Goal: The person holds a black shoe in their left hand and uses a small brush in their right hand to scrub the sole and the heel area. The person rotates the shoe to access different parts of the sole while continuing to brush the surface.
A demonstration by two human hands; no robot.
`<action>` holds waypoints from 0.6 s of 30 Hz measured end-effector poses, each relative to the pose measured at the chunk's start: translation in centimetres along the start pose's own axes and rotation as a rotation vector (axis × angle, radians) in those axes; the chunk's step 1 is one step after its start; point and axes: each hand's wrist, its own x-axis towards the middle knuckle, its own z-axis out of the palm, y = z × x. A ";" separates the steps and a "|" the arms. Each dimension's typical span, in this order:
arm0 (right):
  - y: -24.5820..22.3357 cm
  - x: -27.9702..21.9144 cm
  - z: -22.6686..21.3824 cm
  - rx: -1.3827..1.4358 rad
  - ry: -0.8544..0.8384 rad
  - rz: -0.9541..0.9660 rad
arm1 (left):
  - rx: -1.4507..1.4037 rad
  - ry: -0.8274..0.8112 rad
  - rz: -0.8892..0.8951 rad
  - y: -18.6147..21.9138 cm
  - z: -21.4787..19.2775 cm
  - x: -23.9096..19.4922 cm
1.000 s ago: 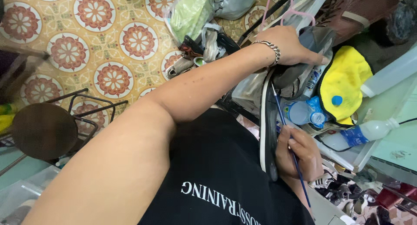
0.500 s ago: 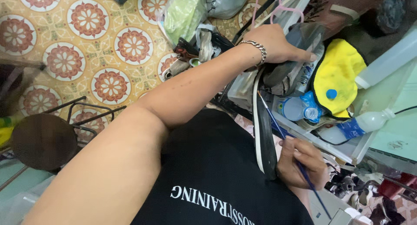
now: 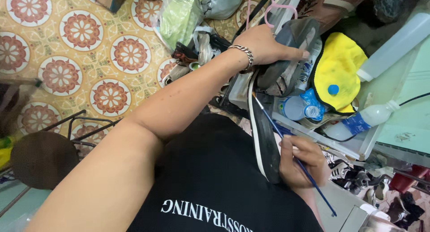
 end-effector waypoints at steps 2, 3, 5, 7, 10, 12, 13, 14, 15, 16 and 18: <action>0.3 -1.1 -0.3 0.046 0.036 0.045 | -0.012 0.000 0.014 -0.8 0.6 0.9; 0.4 -1.6 -0.4 0.096 0.071 0.089 | -0.025 0.003 0.025 -1.1 0.9 1.4; 0.4 -1.0 0.9 0.097 0.139 0.109 | -0.040 -0.005 0.014 -1.0 0.4 0.9; 0.9 -0.8 1.5 0.093 0.209 0.129 | -0.056 -0.018 0.006 -0.9 0.3 0.5; 1.0 0.2 1.6 0.067 0.116 0.104 | -0.106 0.004 -0.012 -1.1 0.5 0.6; -1.1 2.0 1.6 0.042 -0.024 0.188 | -0.118 -0.004 0.044 -1.7 0.7 1.0; -0.8 1.6 0.8 0.037 -0.018 0.191 | -0.112 -0.009 0.048 -1.7 0.7 0.8; -0.5 1.1 0.0 0.019 -0.038 0.160 | -0.134 -0.013 0.038 -1.7 0.7 0.7; -0.2 0.6 -0.7 0.001 -0.058 0.129 | -0.156 -0.017 0.027 -1.8 0.6 0.5; -0.4 0.9 -1.0 -0.001 -0.053 0.131 | -0.151 -0.020 0.030 -1.9 0.5 0.5; -0.7 1.2 -1.6 0.098 -0.029 0.218 | -0.204 -0.016 0.040 -2.3 0.6 0.4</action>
